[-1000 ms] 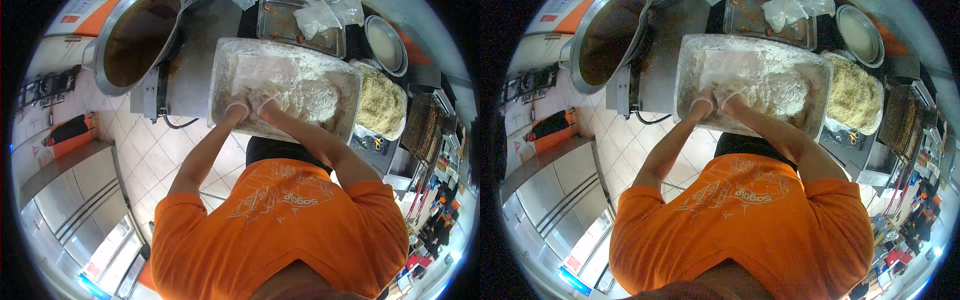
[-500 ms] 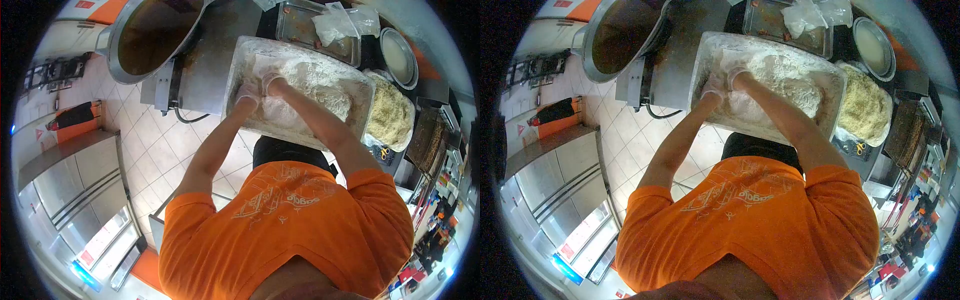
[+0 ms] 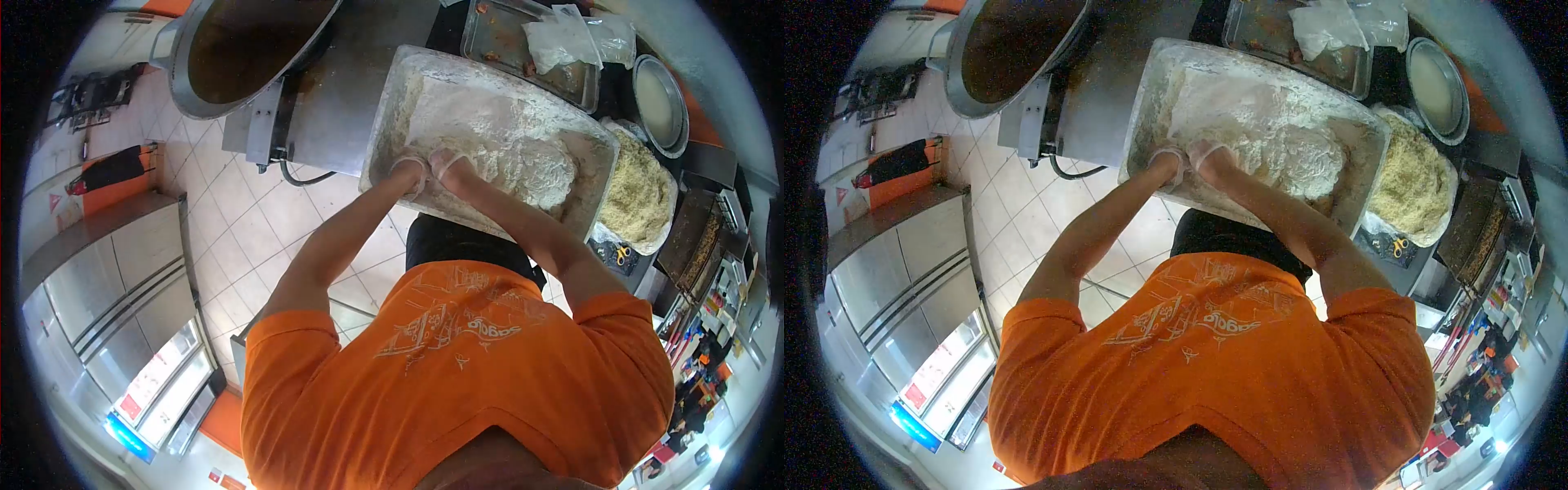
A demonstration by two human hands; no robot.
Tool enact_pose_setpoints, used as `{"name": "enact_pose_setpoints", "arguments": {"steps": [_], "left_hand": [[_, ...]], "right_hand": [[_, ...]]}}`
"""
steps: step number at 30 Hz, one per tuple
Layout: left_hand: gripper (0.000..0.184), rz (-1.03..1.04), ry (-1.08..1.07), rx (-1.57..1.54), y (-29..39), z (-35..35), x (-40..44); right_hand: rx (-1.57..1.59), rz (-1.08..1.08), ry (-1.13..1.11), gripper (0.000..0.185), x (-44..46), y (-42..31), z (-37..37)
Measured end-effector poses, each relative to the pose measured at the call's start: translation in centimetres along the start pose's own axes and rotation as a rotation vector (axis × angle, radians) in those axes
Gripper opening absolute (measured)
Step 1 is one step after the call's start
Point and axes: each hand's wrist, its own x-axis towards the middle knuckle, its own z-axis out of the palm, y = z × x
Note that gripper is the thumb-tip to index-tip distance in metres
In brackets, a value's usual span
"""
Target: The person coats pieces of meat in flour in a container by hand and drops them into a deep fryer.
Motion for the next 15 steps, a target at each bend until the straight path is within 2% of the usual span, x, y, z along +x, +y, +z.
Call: {"name": "enact_pose_setpoints", "arguments": {"steps": [1, 2, 3, 4, 5, 7, 8, 10, 11, 13, 14, 15], "left_hand": [[0.04, 0.04, -0.125, 0.096, 0.2, -1.3, -0.9], [0.04, 0.044, -0.125, 0.1, -0.6, -0.9, -0.4], [0.036, 0.205, -0.053, 0.16, -1.6, -0.1, 1.0], [0.032, 0.365, 0.024, 0.22, -1.5, -0.3, 1.5], [0.032, 0.371, 0.03, 0.221, -1.2, 0.4, 1.4], [0.025, 0.446, 0.538, 0.437, 0.8, 1.0, -1.7], [0.025, 0.443, 0.54, 0.433, 2.3, 0.0, -3.5], [0.027, 0.304, 0.309, 0.112, 4.9, -2.1, -7.0], [0.027, 0.303, 0.297, 0.105, 4.5, -1.0, -6.2], [0.035, 0.324, 0.421, 0.113, 3.8, 0.6, -4.2], [0.035, 0.321, 0.416, 0.11, 3.7, 0.4, -3.6], [0.034, 0.219, 0.282, 0.017, 4.1, -1.3, -4.2]], "right_hand": [[0.005, 0.001, 0.001, 0.016, 1.0, 1.0, 1.9], [0.105, 0.028, 0.061, 0.015, 2.6, 3.0, 5.2], [0.197, 0.053, 0.122, 0.015, 3.3, 4.3, 6.7], [0.187, 0.053, 0.129, 0.015, 2.8, 3.8, 4.1], [0.105, 0.002, 0.1, 0.016, 1.9, 3.5, 1.6], [0.018, -0.049, 0.069, 0.017, 0.2, 2.6, -2.2], [-0.054, -0.028, 0.018, 0.018, -0.7, 2.7, -3.0], [-0.118, -0.004, -0.053, 0.019, -1.8, 2.3, -2.6], [-0.1, 0.042, -0.058, 0.019, -1.9, 1.7, -2.1], [-0.088, 0.091, -0.072, 0.019, -2.0, 1.5, -1.5], [-0.08, 0.052, 0.008, 0.019, -1.8, 1.5, -1.3], [-0.072, 0.011, 0.092, 0.019, -1.5, 1.5, -1.3]]}}
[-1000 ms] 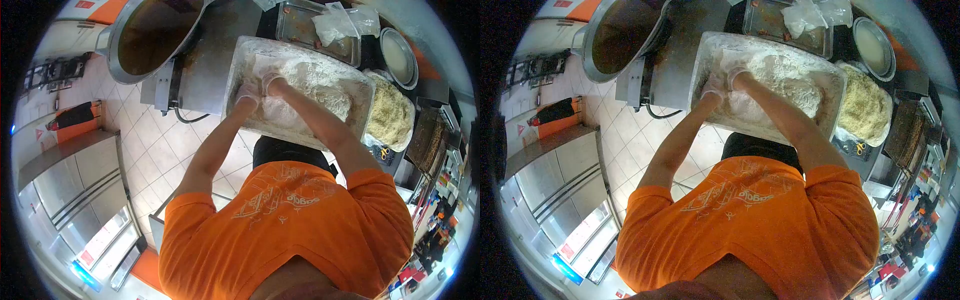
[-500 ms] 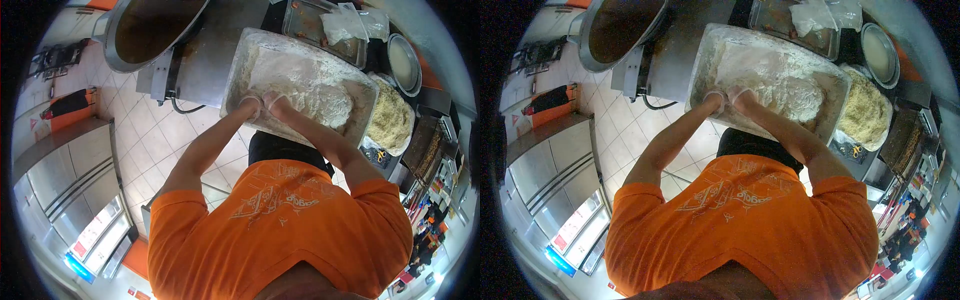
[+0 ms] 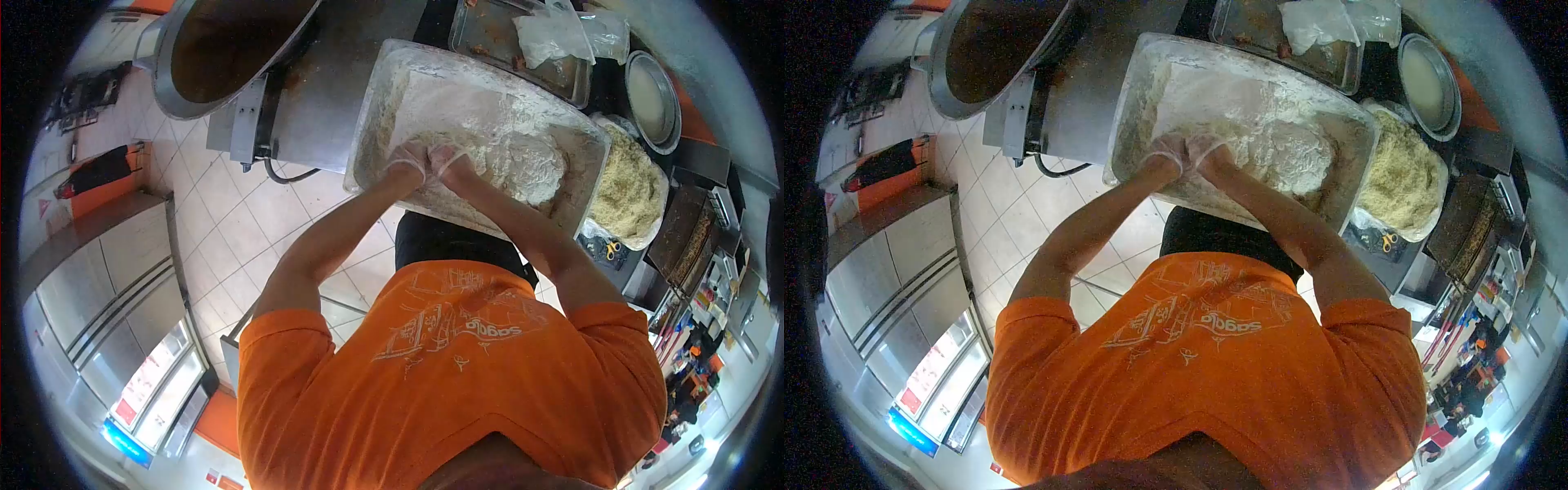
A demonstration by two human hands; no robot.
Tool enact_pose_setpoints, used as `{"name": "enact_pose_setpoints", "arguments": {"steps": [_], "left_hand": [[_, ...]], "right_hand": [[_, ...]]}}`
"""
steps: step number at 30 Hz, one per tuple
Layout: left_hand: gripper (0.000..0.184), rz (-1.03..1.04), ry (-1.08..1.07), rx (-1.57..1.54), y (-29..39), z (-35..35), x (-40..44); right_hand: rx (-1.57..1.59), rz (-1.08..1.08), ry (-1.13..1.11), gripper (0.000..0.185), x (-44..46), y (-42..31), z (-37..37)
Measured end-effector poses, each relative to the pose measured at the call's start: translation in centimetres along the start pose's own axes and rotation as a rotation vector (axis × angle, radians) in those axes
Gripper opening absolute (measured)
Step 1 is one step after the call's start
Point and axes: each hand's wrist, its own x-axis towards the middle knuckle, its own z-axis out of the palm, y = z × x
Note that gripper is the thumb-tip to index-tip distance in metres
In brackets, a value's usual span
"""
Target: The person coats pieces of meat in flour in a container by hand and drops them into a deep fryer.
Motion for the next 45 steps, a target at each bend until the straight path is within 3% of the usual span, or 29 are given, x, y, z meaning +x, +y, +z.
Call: {"name": "enact_pose_setpoints", "arguments": {"steps": [2, 4, 5, 7, 8, 9, 10, 11, 13, 14, 15, 16, 20, 21, 22, 23, 27, 30, 32, 36, 38, 39, 41, 42, 43, 45], "left_hand": [[0.034, -0.119, -0.122, -0.084, -1.1, -1.8, 0.6], [0.038, 0.566, -0.533, 0.412, -2.7, -3.0, 2.2], [0.038, 0.568, -0.523, 0.419, -2.7, -2.0, 2.4], [0.033, -0.075, -0.457, -0.396, -2.5, 1.1, 1.7], [0.033, -0.072, -0.459, -0.388, -2.5, 1.8, 1.3], [0.034, 0.189, -0.206, -0.107, -2.4, 2.0, 0.7], [0.036, 0.441, 0.05, 0.175, -2.3, 2.0, 0.5], [0.036, 0.44, 0.046, 0.172, -1.9, 1.8, 0.7], [0.041, 0.065, -0.008, 0.096, -0.4, 1.0, 1.0], [0.044, 0.221, -0.002, 0.255, 0.1, 0.3, 1.4], [0.044, 0.225, -0.004, 0.253, 0.3, 0.2, 1.8], [0.043, 0.193, 0.037, 0.179, 0.4, 0.1, 2.2], [0.04, 0.175, 0.12, -0.028, 0.7, -2.7, -0.6], [0.04, 0.178, 0.116, -0.031, 0.1, -2.1, -0.2], [0.041, 0.25, -0.088, 0.12, -0.9, -0.7, 0.2], [0.042, 0.32, -0.296, 0.271, -1.7, 0.9, 0.4], [0.041, 0.378, -0.422, 0.449, -0.6, 3.7, 2.0], [0.041, 0.316, -0.321, 0.211, -0.2, 3.1, 0.7], [0.039, 0.449, 0.444, 0.161, -2.1, 5.6, 0.4], [0.035, 0.486, 0.487, 0.423, 0.0, 0.1, 1.6], [0.03, 0.183, 0.087, 0.346, 1.7, -0.2, 3.2], [0.03, 0.187, 0.09, 0.346, 1.5, 1.0, 4.5], [0.029, 0.101, 0.256, 0.023, 0.1, 4.7, 8.0], [0.029, 0.104, 0.269, 0.023, -0.2, 5.0, 9.1], [0.029, 0.149, 0.33, 0.082, -0.8, 5.2, 9.9], [0.028, 0.199, 0.393, 0.146, -0.2, 3.6, 9.6]], "right_hand": [[0.016, -0.041, 0.091, 0.02, 0.9, 0.7, 1.2], [0.144, -0.038, 0.146, 0.02, 2.8, 3.4, 3.6], [0.138, -0.04, 0.157, 0.02, 3.3, 4.4, 3.0], [-0.012, -0.137, -0.034, 0.022, 3.1, 4.5, 0.7], [0.137, -0.077, 0.044, 0.022, 1.6, 3.4, -0.6], [0.138, -0.077, 0.05, 0.022, 1.6, 3.0, 0.8], [0.084, -0.075, 0.211, 0.023, 1.6, 2.9, 3.8], [0.029, -0.069, 0.366, 0.024, 1.4, 2.9, 5.6], [0.05, -0.054, 0.277, 0.024, 1.2, 2.8, 3.6], [0.067, -0.043, 0.209, 0.024, 1.9, 3.1, 1.8], [0.089, -0.03, 0.139, 0.024, 2.5, 3.5, 0.9], [0.217, 0.009, 0.033, 0.023, 5.2, 6.5, 4.8], [0.246, -0.031, 0.242, 0.024, 1.1, 3.0, -2.3], [0.127, -0.023, 0.011, 0.028, 0.1, 2.6, -3.7], [0.012, -0.018, -0.224, 0.032, -1.2, 2.1, -4.0], [0.017, -0.016, -0.234, 0.032, -2.7, 1.2, -3.7], [0.014, -0.038, -0.166, 0.044, -3.9, 1.3, -0.5], [0.2, 0.003, -0.128, 0.047, -3.3, 2.1, 0.2], [0.191, 0.054, -0.074, 0.041, -4.0, 1.1, -5.0], [0.116, 0.211, -0.212, 0.031, -3.3, 2.0, -4.6], [-0.254, 0.137, -0.101, 0.025, -3.0, 2.9, -0.3], [-0.257, 0.14, -0.098, 0.025, -1.9, 2.7, -0.5], [-0.075, 0.282, -0.061, 0.022, 1.0, 2.7, -1.6], [-0.135, 0.142, 0.01, 0.02, 1.5, 4.1, -0.1], [-0.137, 0.143, 0.02, 0.02, 2.7, 5.5, 1.3], [-0.029, 0.344, -0.091, 0.019, 4.5, 7.7, 2.9]]}}
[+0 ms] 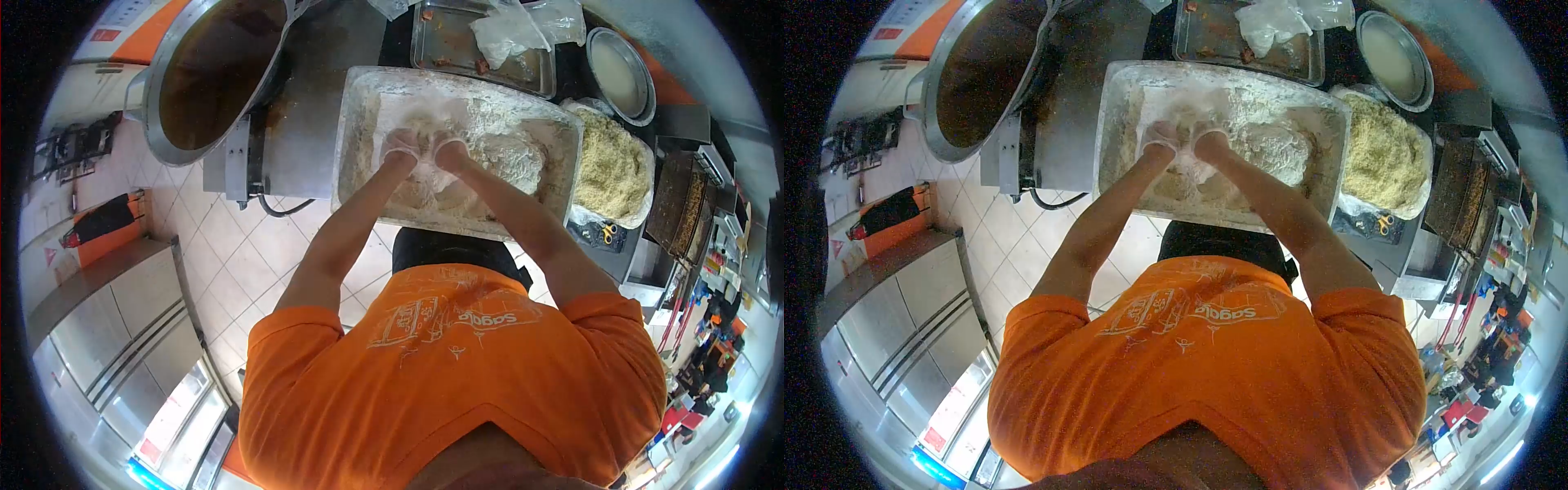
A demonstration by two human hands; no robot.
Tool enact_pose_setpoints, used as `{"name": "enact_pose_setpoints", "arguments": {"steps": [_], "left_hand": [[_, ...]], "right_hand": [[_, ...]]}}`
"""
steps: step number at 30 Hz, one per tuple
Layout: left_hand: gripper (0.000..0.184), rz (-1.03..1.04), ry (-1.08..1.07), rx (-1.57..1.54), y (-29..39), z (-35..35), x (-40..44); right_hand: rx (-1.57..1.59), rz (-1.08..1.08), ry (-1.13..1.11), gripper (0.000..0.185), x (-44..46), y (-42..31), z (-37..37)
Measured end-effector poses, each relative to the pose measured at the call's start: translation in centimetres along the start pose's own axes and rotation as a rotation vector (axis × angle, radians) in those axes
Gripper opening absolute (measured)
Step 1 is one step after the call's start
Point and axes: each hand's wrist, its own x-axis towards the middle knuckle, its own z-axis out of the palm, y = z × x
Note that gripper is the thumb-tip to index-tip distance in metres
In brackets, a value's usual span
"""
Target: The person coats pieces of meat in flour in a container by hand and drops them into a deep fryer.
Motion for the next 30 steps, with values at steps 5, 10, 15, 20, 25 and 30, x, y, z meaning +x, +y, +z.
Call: {"name": "enact_pose_setpoints", "arguments": {"steps": [5, 10, 15, 20, 25, 30], "left_hand": [[0.033, -0.033, -0.402, 0.158, -1.9, -4.0, -0.9], [0.047, 0.116, -0.359, 0.238, -4.8, -2.2, -0.3], [0.045, -0.026, -0.033, -0.028, -3.3, -2.7, 1.5], [0.035, 0.008, -0.21, 0.111, -3.2, -1.5, -0.6], [0.029, 0.157, -0.398, 0.303, -6.1, -1.5, -5.8], [0.025, -0.077, -0.499, 0.188, 0.8, -7.1, -6.2]], "right_hand": [[-0.02, -0.294, -0.044, 0.037, 3.3, 6.3, 7.1], [0.007, -0.328, -0.234, 0.047, 1.8, 4.2, -2.0], [-0.269, -0.196, 0.092, 0.049, 4.2, -0.5, -4.3], [0.121, -0.688, 0.078, 0.026, 4.3, -0.8, -0.4], [-0.006, -0.35, -0.348, 0.026, -7.1, -2.0, -9.7], [-0.146, -0.445, 0.211, 0.021, -9.7, -0.4, 2.4]]}}
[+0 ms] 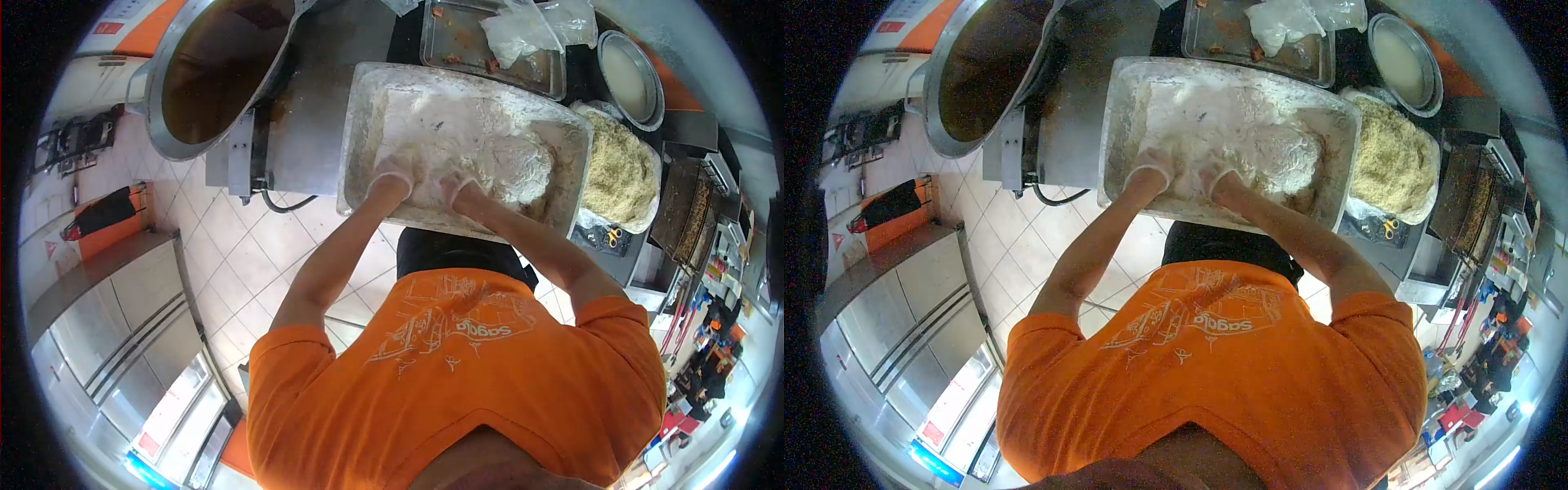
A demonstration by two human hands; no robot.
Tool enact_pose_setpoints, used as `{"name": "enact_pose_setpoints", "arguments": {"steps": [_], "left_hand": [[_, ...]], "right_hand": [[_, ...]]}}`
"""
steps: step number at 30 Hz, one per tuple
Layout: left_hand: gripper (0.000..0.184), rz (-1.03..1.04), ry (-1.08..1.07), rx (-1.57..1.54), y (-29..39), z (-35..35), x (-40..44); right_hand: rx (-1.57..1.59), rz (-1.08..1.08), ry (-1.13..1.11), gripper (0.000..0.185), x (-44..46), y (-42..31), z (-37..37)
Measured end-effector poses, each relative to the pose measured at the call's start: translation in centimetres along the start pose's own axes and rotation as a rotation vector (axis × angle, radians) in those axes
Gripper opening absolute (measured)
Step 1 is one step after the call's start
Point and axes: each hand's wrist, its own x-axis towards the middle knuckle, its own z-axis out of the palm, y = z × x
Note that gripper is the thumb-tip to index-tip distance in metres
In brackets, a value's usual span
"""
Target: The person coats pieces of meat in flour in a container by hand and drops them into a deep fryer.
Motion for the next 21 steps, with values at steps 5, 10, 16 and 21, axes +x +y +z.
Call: {"name": "enact_pose_setpoints", "arguments": {"steps": [5, 10, 16, 21], "left_hand": [[0.023, 0.061, 0.237, -0.156, -0.5, 0.4, 3.0], [0.026, 0.086, 0.221, -0.05, -4.2, 3.7, 3.0], [0.033, -0.035, 0.162, -0.382, -0.7, -0.5, 0.4], [0.029, 0.042, 0.135, -0.167, -0.4, -0.7, 1.7]], "right_hand": [[0.287, -0.015, -0.14, 0.021, 3.1, 0.9, -4.2], [0.165, -0.013, -0.197, 0.027, 3.1, 2.5, -4.7], [0.109, 0.073, -0.268, 0.033, 3.7, 0.5, -5.5], [-0.031, 0.091, -0.323, 0.032, 5.6, 3.2, 1.2]]}}
